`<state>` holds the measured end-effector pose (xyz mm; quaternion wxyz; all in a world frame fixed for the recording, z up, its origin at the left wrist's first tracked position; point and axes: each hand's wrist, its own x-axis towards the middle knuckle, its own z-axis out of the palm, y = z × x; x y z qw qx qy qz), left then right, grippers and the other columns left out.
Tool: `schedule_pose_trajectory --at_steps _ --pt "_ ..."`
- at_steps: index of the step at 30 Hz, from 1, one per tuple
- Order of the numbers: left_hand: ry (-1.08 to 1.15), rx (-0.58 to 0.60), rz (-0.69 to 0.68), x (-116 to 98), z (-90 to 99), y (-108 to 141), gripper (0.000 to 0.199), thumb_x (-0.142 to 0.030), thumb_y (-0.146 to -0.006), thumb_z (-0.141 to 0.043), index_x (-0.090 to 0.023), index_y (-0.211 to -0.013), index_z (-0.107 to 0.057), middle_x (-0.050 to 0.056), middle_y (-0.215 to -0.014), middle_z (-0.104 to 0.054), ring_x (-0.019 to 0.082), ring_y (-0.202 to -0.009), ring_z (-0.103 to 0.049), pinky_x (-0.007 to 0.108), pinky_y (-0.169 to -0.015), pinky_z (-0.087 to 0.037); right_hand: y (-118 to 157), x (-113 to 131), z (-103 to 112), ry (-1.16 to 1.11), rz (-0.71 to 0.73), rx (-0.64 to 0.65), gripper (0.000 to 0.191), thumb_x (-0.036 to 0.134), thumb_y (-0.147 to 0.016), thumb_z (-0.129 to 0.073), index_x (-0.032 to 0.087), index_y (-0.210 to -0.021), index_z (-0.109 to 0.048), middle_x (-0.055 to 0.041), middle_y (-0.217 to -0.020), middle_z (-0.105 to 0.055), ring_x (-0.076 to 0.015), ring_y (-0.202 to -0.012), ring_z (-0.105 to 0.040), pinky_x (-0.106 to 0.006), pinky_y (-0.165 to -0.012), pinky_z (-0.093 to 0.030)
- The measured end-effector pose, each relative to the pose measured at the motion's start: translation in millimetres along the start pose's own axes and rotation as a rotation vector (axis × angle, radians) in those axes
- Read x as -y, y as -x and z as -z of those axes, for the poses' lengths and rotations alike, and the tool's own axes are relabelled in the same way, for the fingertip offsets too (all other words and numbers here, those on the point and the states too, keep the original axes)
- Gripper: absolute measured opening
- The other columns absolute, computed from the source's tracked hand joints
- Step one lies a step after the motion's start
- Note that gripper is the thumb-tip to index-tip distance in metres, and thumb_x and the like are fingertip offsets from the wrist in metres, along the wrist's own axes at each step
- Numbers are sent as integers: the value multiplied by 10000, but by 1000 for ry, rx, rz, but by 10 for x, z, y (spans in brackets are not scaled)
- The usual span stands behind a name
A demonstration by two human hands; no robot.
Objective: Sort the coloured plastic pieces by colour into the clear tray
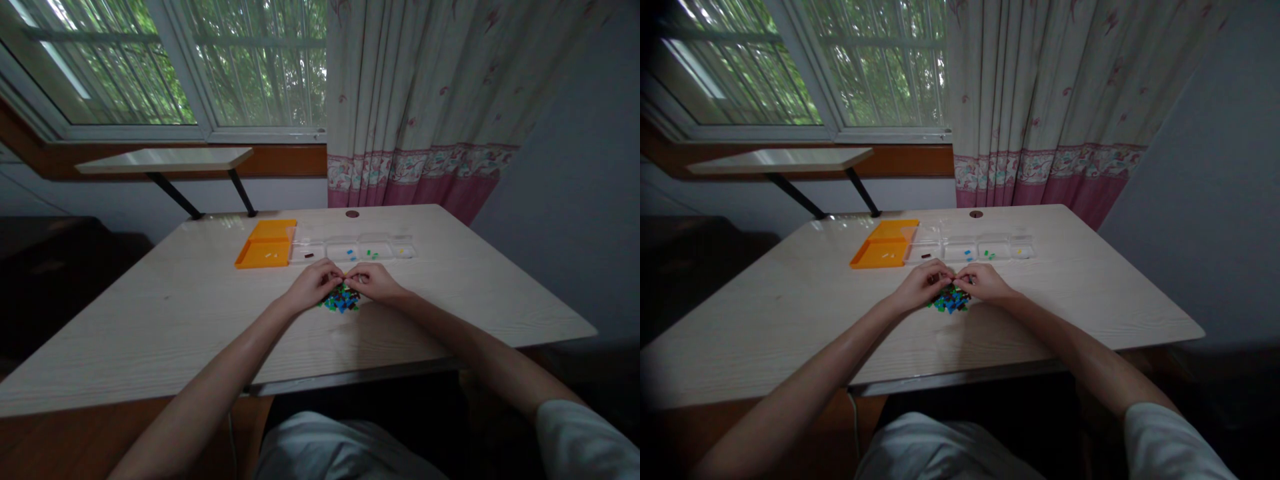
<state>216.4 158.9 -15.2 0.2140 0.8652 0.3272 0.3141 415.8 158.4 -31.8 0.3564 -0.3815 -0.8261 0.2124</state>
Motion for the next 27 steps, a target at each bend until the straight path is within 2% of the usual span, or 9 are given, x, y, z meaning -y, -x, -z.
schedule_pose_trajectory --at_steps 3,7,12,15,19,23,27 --pt "-60 -22 -10 -9 7 9 179 -276 -815 -539 -178 -952 -600 30 -848 -548 127 -784 -518 246 -696 -420 -7 -10 2 -96 -91 -26 207 329 -747 -589 142 -770 -676 17 -572 -533 -61 -470 -383 -184 -438 -278" --pt "-101 -53 -26 1 -1 19 181 -305 -816 -540 -176 -927 -602 22 -835 -538 118 -742 -511 240 -675 -417 -14 -22 -14 -216 -167 5 264 382 -735 -585 132 -759 -665 50 -482 -416 -51 -425 -292 -187 -405 -209" --pt "-140 -89 -71 -7 6 31 150 -276 -824 -531 -185 -914 -609 22 -843 -538 118 -741 -514 235 -665 -416 -20 -41 -35 -281 -193 67 313 420 -746 -568 121 -781 -655 44 -498 -422 -53 -434 -300 -186 -414 -209" --pt "-140 -139 -81 -24 30 36 148 -265 -835 -517 -184 -912 -614 27 -847 -541 115 -730 -508 230 -648 -412 -22 -36 33 -173 -135 69 285 390 -784 -538 137 -833 -659 17 -563 -509 -73 -480 -384 -191 -454 -271" --pt "-115 -280 -58 -34 75 38 160 -282 -839 -520 -180 -907 -623 26 -840 -546 96 -652 -473 215 -585 -393 -10 -39 228 107 21 76 170 257 -799 -523 161 -826 -661 -39 -757 -629 -127 -682 -537 -227 -627 -390" --pt "-117 -357 -78 -31 115 38 164 -280 -833 -535 -173 -917 -626 22 -820 -546 81 -592 -428 207 -549 -373 17 -109 364 270 64 146 150 195 -787 -517 162 -838 -655 -44 -778 -633 -139 -711 -559 -240 -664 -407" --pt "-132 -382 -89 -27 129 36 161 -281 -830 -543 -172 -916 -625 20 -814 -546 75 -580 -421 206 -554 -375 28 -142 371 293 85 203 159 158 -764 -526 168 -861 -652 -34 -777 -637 -135 -711 -564 -236 -668 -412"
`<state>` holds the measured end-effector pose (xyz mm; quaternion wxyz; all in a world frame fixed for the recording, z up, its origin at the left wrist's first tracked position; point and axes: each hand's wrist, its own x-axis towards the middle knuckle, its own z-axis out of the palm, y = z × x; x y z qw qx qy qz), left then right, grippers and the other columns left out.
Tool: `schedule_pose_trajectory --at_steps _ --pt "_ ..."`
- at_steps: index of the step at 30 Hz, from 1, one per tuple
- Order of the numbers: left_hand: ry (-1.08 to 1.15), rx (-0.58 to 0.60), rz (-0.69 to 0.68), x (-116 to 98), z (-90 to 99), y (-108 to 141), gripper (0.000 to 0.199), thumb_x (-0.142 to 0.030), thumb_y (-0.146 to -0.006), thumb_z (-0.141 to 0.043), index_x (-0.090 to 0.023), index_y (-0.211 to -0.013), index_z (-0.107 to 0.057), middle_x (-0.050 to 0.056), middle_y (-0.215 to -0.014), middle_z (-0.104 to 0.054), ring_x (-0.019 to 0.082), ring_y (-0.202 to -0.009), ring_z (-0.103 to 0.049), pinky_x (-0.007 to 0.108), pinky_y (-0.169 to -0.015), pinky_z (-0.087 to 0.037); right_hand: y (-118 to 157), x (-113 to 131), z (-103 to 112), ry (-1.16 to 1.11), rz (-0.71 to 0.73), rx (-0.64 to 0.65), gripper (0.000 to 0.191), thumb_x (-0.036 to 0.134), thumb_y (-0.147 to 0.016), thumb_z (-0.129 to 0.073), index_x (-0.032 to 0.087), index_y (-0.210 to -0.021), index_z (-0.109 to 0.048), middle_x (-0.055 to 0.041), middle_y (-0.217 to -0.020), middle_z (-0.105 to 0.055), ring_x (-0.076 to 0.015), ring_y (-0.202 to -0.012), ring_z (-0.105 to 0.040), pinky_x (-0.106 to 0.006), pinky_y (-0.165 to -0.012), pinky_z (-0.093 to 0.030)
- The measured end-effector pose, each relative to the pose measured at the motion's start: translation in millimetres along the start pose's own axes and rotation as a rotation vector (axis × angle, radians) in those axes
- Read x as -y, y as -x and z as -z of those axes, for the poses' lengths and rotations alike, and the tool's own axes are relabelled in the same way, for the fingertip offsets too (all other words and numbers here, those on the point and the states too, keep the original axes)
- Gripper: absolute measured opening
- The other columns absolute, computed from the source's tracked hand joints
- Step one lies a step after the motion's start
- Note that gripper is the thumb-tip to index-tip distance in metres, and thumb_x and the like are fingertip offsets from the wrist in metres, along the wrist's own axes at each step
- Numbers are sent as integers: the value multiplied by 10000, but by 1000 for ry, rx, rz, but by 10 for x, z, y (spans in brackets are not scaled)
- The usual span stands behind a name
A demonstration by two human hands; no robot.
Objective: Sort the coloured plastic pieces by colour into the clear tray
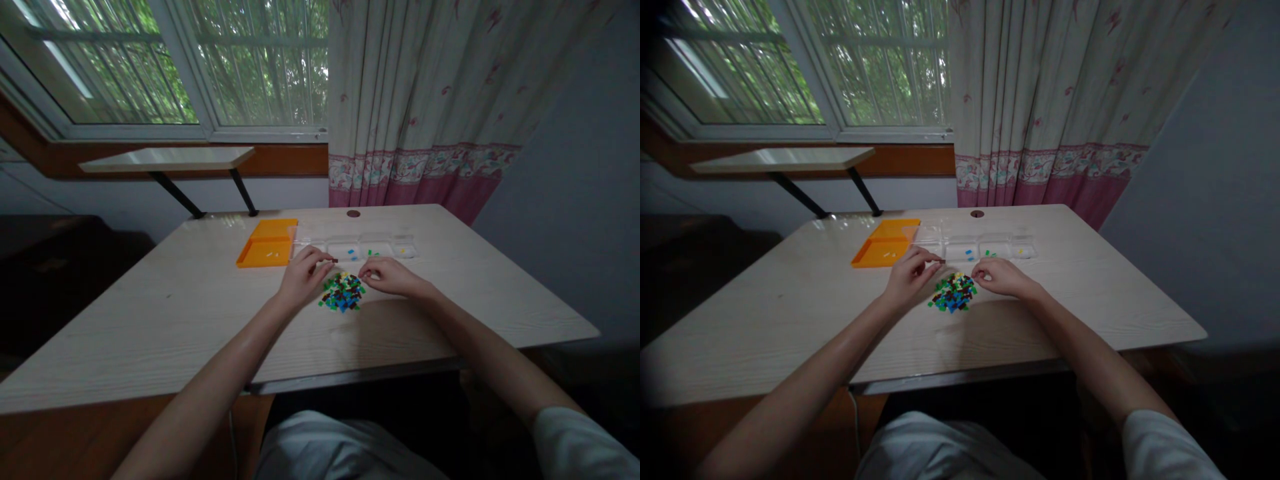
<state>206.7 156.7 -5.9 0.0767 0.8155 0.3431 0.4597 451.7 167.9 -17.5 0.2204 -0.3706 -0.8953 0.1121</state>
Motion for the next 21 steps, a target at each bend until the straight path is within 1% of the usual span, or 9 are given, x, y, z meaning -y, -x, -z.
schedule_pose_trajectory --at_steps 5,9,11,15,18,21 --pt "6 -3 8 9 -12 3 177 -301 -831 -538 -175 -919 -627 23 -818 -543 77 -578 -425 203 -539 -375 -14 40 -15 -66 87 51 181 150 -783 -517 179 -888 -661 -38 -852 -646 -130 -767 -576 -239 -717 -425" --pt "-25 -26 67 35 -17 -1 191 -329 -822 -542 -178 -897 -631 21 -825 -546 80 -568 -425 211 -551 -387 -16 52 -22 -79 108 85 179 152 -796 -512 185 -877 -669 -43 -872 -645 -137 -812 -581 -251 -752 -427" --pt "-89 -50 141 70 -6 -12 200 -339 -823 -532 -179 -887 -634 24 -829 -555 95 -608 -458 224 -594 -402 -15 53 -25 -72 93 87 178 153 -793 -514 185 -882 -664 -45 -875 -643 -139 -813 -580 -253 -749 -428" --pt "-273 -80 370 204 33 -31 214 -352 -812 -520 -185 -861 -646 35 -829 -567 139 -720 -521 251 -660 -411 -14 54 -34 -48 42 82 153 167 -780 -528 170 -872 -651 -51 -867 -640 -144 -797 -580 -251 -730 -428" --pt "-391 -51 525 337 48 -27 232 -376 -800 -514 -198 -849 -654 43 -837 -574 166 -768 -545 267 -679 -411 -20 53 -39 -39 22 82 138 175 -783 -529 165 -858 -645 -51 -860 -640 -146 -794 -576 -250 -729 -422" --pt "-482 -13 627 447 45 -21 257 -402 -794 -497 -212 -862 -657 51 -855 -583 191 -806 -559 277 -678 -413 -26 53 -40 -38 8 84 135 182 -786 -527 166 -855 -642 -49 -847 -639 -144 -786 -570 -248 -720 -415"
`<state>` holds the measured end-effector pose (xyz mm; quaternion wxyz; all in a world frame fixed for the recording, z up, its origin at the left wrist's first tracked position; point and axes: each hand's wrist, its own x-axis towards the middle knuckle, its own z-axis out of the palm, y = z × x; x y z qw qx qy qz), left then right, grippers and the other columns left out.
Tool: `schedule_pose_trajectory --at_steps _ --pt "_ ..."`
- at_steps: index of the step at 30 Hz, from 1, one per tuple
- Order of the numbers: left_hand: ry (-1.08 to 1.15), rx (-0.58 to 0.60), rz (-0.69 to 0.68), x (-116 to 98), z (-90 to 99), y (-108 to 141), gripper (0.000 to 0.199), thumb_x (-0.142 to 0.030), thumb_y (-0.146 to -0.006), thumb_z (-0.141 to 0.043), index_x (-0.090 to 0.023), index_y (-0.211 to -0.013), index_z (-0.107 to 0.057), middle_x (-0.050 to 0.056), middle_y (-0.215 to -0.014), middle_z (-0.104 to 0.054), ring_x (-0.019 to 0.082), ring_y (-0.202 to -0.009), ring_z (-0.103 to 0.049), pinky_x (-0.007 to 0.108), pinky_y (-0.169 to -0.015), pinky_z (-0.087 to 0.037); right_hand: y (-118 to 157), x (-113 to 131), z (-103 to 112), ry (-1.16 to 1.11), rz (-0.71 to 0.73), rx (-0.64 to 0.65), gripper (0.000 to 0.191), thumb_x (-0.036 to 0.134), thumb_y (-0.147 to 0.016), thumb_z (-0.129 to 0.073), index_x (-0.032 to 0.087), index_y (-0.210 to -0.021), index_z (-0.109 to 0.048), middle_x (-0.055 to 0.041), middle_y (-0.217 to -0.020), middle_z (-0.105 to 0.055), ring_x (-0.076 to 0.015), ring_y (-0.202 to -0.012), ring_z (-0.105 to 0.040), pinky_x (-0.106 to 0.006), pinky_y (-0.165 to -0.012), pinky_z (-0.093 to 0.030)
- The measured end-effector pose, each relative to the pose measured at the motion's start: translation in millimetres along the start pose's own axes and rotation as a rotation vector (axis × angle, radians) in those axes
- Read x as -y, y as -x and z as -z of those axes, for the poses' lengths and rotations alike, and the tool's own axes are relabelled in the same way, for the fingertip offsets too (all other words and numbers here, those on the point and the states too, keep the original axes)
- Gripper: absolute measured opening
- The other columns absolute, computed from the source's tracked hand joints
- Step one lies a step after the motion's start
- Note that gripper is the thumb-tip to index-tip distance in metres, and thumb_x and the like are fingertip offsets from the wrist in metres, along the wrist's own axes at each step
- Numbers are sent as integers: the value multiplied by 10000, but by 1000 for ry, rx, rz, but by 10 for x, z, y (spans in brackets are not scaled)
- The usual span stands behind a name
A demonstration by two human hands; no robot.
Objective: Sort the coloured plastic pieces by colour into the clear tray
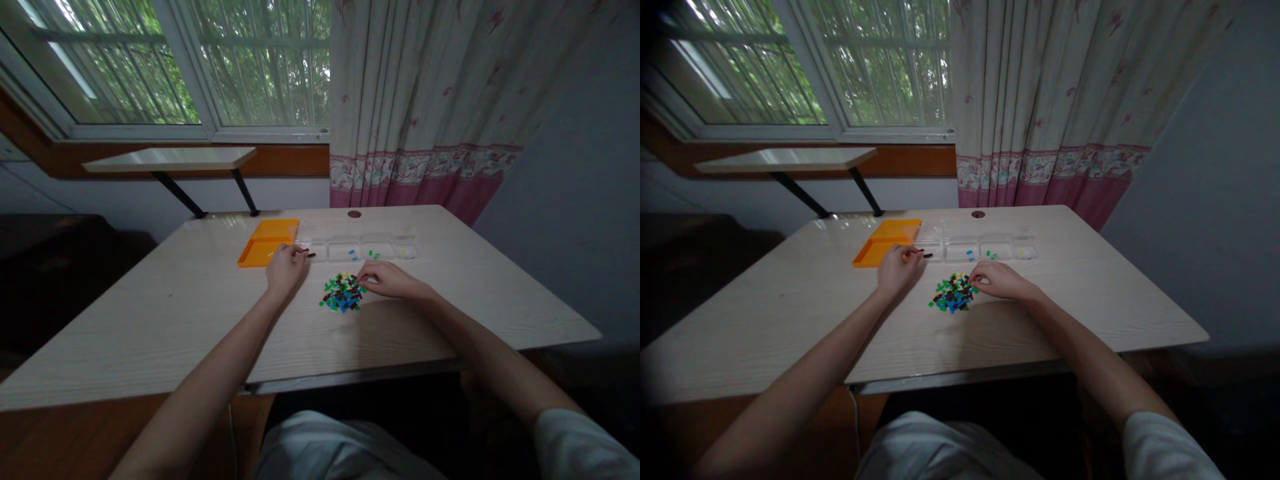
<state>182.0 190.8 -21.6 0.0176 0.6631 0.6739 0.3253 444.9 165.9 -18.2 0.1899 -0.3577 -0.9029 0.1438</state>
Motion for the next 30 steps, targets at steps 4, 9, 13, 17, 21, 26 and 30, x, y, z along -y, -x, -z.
schedule_pose_trajectory --at_steps 4,9,13,17,21,26,30 --pt "-85 38 85 35 -26 -38 278 -425 -789 -477 -233 -871 -660 61 -896 -594 228 -845 -567 296 -657 -418 -4 3 1 0 -17 4 136 195 -784 -535 168 -867 -640 -42 -837 -635 -138 -764 -558 -240 -695 -405" --pt "-102 -2 89 66 -42 -35 290 -411 -784 -474 -225 -889 -670 88 -926 -587 241 -822 -566 302 -614 -414 -5 -1 -5 3 -17 4 133 187 -783 -530 167 -859 -638 -45 -825 -627 -139 -756 -547 -241 -690 -395" --pt "12 -83 -25 99 -57 -37 228 -329 -774 -506 -193 -862 -666 83 -836 -577 215 -746 -556 301 -609 -410 -10 7 -6 -35 -26 -5 127 210 -806 -519 159 -858 -622 -47 -804 -613 -138 -728 -534 -244 -673 -394" --pt "150 -62 -228 39 -24 5 194 -263 -799 -481 -169 -838 -646 54 -787 -557 177 -744 -544 292 -679 -427 -24 29 -8 -119 -23 -60 168 267 -861 -465 151 -869 -587 -54 -813 -589 -140 -737 -519 -252 -684 -396" --pt "241 105 -530 -136 11 163 195 -266 -826 -479 -178 -917 -628 46 -852 -562 149 -782 -542 258 -694 -435 -44 57 -25 -235 -70 -152 193 292 -877 -430 150 -836 -554 -42 -778 -565 -134 -713 -502 -243 -664 -390" --pt "230 200 -704 -350 22 334 204 -299 -834 -502 -194 -975 -607 43 -873 -561 146 -816 -551 247 -694 -441 -83 105 -77 -310 -84 -159 223 321 -878 -412 147 -815 -537 -32 -760 -541 -136 -717 -491 -248 -674 -385" --pt "213 210 -740 -395 32 359 196 -309 -835 -505 -193 -952 -609 40 -861 -553 138 -785 -555 244 -678 -448 -116 141 -144 -403 -83 -129 254 356 -883 -398 146 -824 -529 -28 -767 -533 -138 -733 -494 -252 -687 -393"
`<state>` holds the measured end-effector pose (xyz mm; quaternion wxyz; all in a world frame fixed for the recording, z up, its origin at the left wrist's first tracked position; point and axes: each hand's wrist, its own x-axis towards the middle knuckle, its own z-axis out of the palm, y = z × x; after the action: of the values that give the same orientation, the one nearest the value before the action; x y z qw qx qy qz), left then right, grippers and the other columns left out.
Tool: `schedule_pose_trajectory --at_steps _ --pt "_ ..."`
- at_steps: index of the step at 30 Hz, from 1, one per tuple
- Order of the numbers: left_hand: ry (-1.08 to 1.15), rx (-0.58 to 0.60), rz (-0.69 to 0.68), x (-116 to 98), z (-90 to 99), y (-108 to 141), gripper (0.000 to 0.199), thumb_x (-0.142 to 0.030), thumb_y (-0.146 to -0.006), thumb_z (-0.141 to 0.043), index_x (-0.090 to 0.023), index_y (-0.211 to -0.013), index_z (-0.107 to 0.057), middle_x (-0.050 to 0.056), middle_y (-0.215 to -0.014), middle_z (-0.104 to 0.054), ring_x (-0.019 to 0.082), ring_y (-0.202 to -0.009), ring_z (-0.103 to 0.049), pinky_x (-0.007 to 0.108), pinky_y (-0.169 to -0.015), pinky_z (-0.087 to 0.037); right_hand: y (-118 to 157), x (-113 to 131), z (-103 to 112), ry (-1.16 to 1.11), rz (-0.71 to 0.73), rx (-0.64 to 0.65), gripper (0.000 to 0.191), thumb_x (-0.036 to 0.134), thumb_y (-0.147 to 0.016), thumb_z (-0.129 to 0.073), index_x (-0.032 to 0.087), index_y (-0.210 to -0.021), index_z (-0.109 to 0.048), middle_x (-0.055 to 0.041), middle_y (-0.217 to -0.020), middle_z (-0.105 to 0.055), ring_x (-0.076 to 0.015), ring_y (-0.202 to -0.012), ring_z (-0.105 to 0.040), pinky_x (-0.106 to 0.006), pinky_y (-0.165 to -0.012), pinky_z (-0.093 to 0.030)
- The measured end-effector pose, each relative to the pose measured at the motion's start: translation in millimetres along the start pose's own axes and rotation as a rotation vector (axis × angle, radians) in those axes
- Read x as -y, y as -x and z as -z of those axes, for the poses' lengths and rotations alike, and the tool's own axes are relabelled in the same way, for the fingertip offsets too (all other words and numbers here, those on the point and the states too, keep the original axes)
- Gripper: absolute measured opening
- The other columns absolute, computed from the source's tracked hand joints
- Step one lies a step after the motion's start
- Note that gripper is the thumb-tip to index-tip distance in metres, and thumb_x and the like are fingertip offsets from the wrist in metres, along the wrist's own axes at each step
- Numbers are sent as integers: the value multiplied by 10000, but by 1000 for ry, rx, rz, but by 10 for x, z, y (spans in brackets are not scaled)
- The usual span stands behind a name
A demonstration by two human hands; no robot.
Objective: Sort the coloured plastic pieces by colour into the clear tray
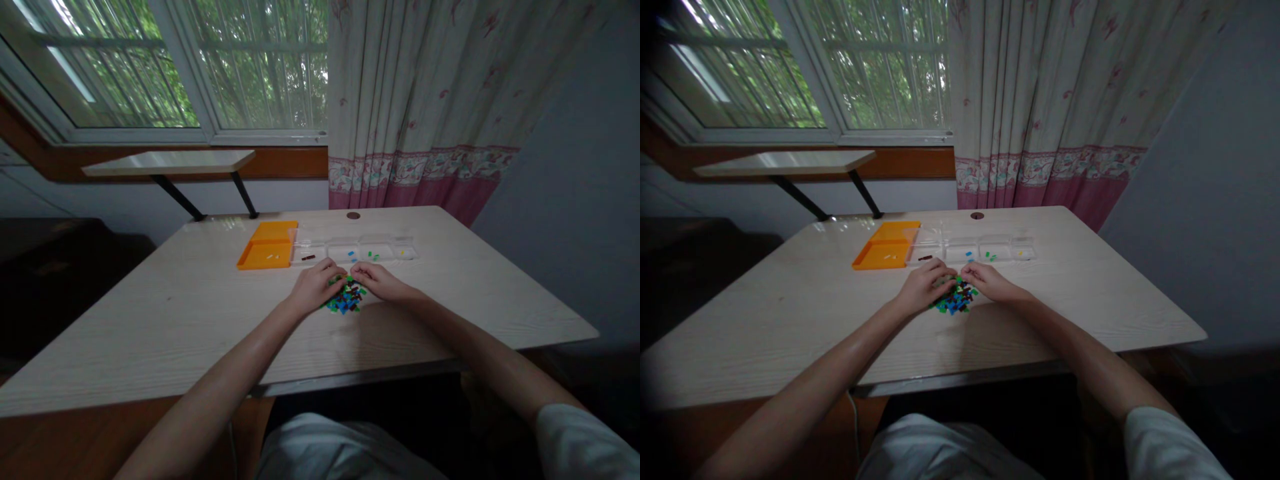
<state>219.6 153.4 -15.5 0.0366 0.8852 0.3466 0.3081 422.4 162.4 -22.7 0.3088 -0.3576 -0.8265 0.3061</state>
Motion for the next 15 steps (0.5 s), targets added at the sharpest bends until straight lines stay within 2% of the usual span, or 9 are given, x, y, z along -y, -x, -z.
schedule_pose_trajectory --at_steps 15 --pt "-26 5 -43 -29 25 15 209 -293 -823 -488 -184 -948 -615 41 -843 -545 125 -723 -546 233 -642 -446 -3 24 -61 -54 -39 -18 270 389 -872 -411 148 -815 -520 -3 -730 -504 -108 -647 -439 -226 -615 -368"
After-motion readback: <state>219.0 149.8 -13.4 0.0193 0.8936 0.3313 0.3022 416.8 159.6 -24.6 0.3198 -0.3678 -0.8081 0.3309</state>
